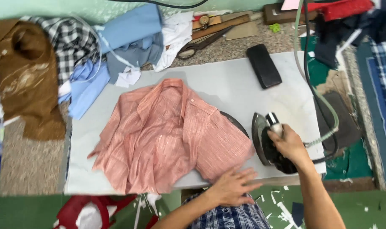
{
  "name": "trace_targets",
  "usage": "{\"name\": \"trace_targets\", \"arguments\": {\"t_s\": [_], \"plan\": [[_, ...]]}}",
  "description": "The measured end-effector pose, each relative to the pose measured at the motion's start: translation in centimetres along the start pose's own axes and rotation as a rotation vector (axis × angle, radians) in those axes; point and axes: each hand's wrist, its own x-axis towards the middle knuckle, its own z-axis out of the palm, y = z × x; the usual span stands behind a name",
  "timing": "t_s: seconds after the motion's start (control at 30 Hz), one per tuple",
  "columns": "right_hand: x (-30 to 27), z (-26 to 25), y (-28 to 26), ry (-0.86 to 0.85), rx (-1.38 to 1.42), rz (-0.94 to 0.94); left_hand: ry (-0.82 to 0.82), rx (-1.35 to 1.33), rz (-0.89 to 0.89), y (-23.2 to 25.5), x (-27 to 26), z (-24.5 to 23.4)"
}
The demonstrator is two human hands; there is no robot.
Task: The person irons a pink shirt on a white ironing board, repeatedly smoothing the sleeves, collar, and body sections with a steam iron. They adjust the shirt's position multiple times to reach different areas.
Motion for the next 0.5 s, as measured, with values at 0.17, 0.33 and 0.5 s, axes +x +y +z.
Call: {"name": "trace_targets", "arguments": {"t_s": [0.17, 0.33, 0.5], "plan": [[-5.1, 3.7, 4.1, 0.106, -0.022, 0.212, 0.092, 0.066, -0.105, -10.5, -4.1, -13.1], [-15.7, 5.3, -5.3, 0.218, 0.017, 0.395, -0.003, -0.037, -0.078, -17.6, -4.2, -18.5], [-18.0, 8.0, -16.2, 0.204, -0.055, 0.182, -0.119, 0.010, 0.105, -21.5, -1.5, -13.8]]}}
